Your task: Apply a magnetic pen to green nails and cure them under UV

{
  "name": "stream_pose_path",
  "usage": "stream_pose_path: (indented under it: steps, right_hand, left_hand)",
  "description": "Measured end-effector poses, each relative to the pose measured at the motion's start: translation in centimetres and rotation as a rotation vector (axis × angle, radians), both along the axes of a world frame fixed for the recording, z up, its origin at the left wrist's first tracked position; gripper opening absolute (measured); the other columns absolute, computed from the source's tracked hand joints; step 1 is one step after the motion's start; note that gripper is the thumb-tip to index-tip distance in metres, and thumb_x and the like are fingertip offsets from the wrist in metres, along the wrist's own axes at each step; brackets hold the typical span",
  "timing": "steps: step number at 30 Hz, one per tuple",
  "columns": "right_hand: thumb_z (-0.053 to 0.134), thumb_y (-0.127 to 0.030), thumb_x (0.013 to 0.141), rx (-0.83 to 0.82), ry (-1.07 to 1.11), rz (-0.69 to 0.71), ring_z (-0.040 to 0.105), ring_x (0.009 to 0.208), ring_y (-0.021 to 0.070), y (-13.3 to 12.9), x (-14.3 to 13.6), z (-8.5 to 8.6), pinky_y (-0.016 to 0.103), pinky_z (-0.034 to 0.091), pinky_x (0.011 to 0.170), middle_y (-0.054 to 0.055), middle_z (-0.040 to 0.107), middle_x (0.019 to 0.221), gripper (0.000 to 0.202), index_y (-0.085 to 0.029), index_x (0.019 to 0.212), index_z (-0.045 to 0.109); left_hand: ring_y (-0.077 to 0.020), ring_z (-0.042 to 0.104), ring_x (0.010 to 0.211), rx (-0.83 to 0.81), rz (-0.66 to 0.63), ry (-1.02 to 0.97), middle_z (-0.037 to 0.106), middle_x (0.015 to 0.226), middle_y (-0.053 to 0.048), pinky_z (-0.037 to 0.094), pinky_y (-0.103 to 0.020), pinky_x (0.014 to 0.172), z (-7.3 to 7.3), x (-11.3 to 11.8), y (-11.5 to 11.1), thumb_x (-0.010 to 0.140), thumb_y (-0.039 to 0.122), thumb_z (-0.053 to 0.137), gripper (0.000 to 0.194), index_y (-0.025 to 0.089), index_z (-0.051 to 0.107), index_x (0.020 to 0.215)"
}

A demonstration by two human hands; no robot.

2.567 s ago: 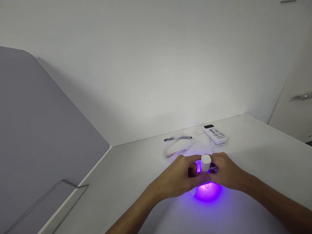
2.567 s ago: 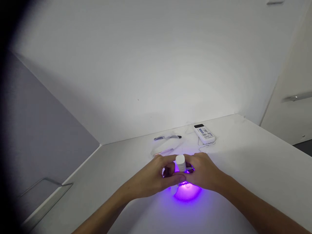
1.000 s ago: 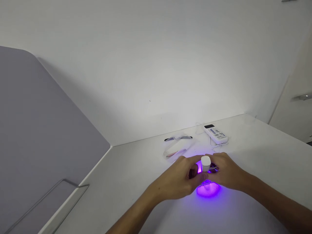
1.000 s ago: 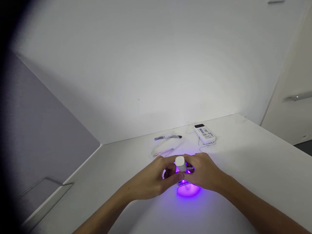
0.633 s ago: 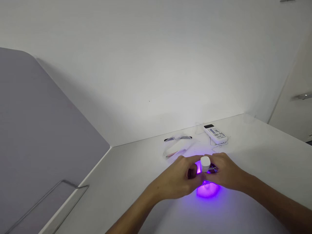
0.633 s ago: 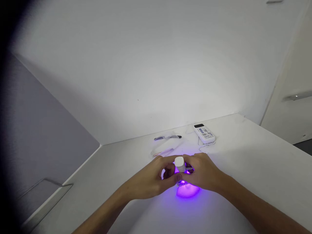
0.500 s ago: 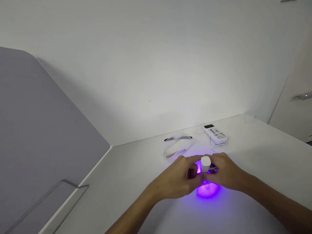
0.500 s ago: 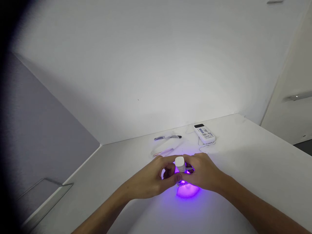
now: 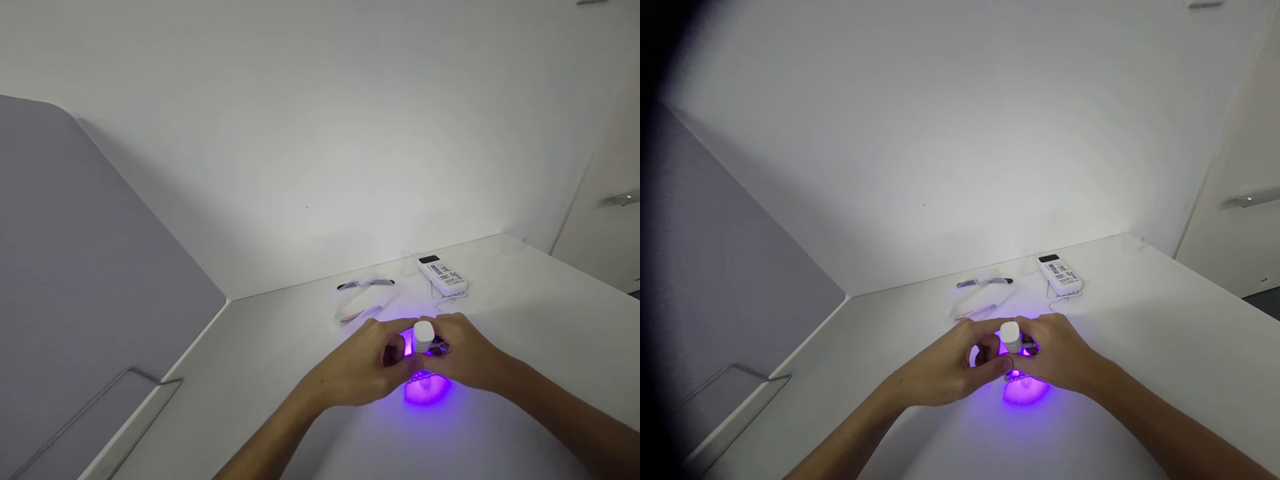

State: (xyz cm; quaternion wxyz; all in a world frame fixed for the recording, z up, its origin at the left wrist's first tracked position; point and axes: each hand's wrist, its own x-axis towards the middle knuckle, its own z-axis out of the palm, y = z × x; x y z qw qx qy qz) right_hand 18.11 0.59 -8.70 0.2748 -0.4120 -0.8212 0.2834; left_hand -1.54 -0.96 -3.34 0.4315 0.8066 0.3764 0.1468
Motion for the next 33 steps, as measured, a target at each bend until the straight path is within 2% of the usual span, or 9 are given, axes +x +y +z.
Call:
stream_pose_path:
  steps: [14,19,23,29,33]
  right_hand:
    - [0.068,-0.024,0.076,0.019,-0.012,0.0,0.041,0.053,0.0094,0.13,-0.08,-0.07,0.022,0.03,0.053,-0.007,0.046,0.055,0.027,-0.02,0.063,0.045]
    - [0.068,-0.025,0.077,0.01,-0.014,-0.004,0.042,0.054,0.0097,-0.02,-0.07,0.01,0.022,0.031,0.053,-0.007,0.047,0.055,0.023,-0.02,0.064,0.049]
    - [0.067,-0.026,0.078,-0.017,0.004,0.005,0.043,0.054,0.0101,-0.15,-0.11,0.31,0.022,0.032,0.053,-0.007,0.048,0.057,0.02,-0.02,0.066,0.052]
    - [0.064,-0.019,0.074,-0.014,0.042,-0.002,0.043,0.054,0.0101,-0.06,-0.14,0.13,0.022,0.031,0.051,-0.006,0.047,0.056,0.019,-0.02,0.063,0.049]
    - [0.065,-0.021,0.074,-0.009,0.046,-0.001,0.042,0.053,0.0099,0.05,-0.17,-0.11,0.021,0.031,0.051,-0.007,0.046,0.055,0.022,-0.02,0.062,0.047]
  left_hand:
    - [-0.0098,0.04,0.054,0.009,-0.017,-0.013,0.048,0.061,0.007,0.03,-0.023,0.051,0.0,0.05,0.05,0.093,0.024,0.055,0.019,0.023,0.064,0.11]
    - [-0.0098,0.038,0.053,0.001,-0.007,-0.008,0.046,0.059,0.007,0.029,-0.023,0.049,0.1,0.11,0.05,0.091,0.018,0.054,0.022,0.021,0.064,0.109]
    - [-0.0097,0.038,0.053,-0.004,0.005,-0.005,0.047,0.059,0.007,0.029,-0.023,0.049,0.15,0.23,0.03,0.088,0.016,0.053,0.02,0.021,0.064,0.103]
    - [-0.0106,0.044,0.058,0.015,0.062,0.014,0.052,0.062,0.006,0.032,-0.023,0.052,-0.16,0.39,0.01,0.077,0.007,0.052,0.017,0.019,0.059,0.087]
    - [-0.011,0.046,0.058,0.012,0.072,0.01,0.053,0.062,0.006,0.032,-0.023,0.052,-0.25,0.45,0.05,0.078,0.01,0.054,0.014,0.019,0.059,0.086]
